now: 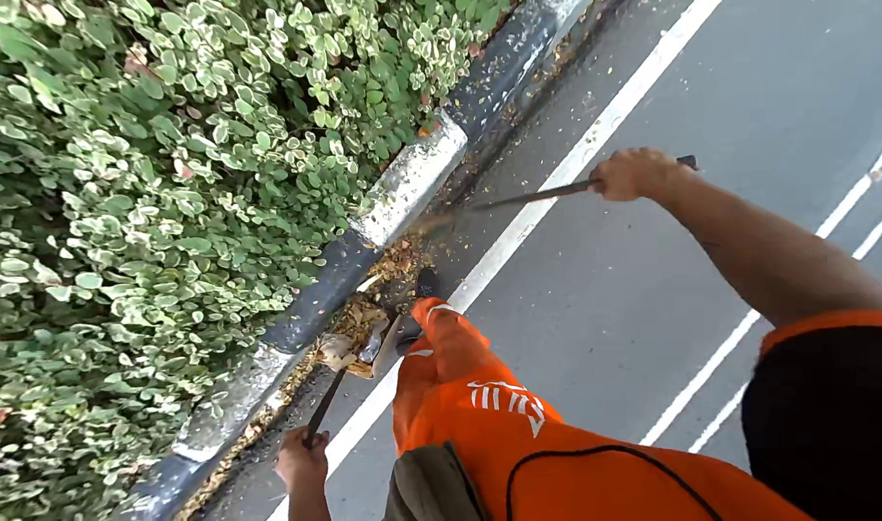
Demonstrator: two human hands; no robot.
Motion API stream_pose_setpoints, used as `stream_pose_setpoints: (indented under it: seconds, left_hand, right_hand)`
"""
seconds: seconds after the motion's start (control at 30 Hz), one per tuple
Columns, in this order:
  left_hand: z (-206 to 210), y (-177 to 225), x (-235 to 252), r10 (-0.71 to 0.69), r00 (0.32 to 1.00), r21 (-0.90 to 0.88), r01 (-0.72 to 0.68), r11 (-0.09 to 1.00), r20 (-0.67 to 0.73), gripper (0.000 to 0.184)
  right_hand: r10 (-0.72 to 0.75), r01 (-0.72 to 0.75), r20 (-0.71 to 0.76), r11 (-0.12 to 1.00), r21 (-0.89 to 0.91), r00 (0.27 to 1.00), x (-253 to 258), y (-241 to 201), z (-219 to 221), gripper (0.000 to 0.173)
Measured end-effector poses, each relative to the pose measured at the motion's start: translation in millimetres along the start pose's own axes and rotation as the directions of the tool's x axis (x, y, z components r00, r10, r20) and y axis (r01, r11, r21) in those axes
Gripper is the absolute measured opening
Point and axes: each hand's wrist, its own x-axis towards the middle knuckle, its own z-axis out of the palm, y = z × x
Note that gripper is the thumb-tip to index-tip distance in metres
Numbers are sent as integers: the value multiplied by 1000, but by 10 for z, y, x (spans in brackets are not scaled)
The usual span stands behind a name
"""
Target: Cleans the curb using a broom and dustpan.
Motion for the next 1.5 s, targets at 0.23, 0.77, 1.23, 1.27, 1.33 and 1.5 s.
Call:
stream_pose_setpoints:
  seconds: [0.23,0.77,1.23,1.27,1.33,1.5]
  left_hand:
    - [-3,-54,6,5,1000,-30,-4,1000,11,15]
    - [-220,-70,94,10,999,-14,-9,1000,45,11]
    - [-338,-67,252,-5,998,-14,6,1000,70,13]
    - [-391,-81,288,-1,997,-19,3,1000,73,13]
    - [-516,-116,348,8,996,-19,-6,1000,91,13]
    - [-882,-196,543,55,975,-19,-52,998,216,9]
  right_hand:
    - [82,-86,26,939,332,996,388,-1330,710,29]
    - [147,-163,74,931,326,986,-278,-1060,865,28]
    - [-68,41,124,977,210,990,-916,-1319,1125,26]
    - [-16,-5,99,978,207,995,-972,-1335,981,26]
    - [78,-79,14,969,235,997,-1005,-1633,842,26]
    - [80,-60,-35,917,394,996,-754,-3336,1361,32]
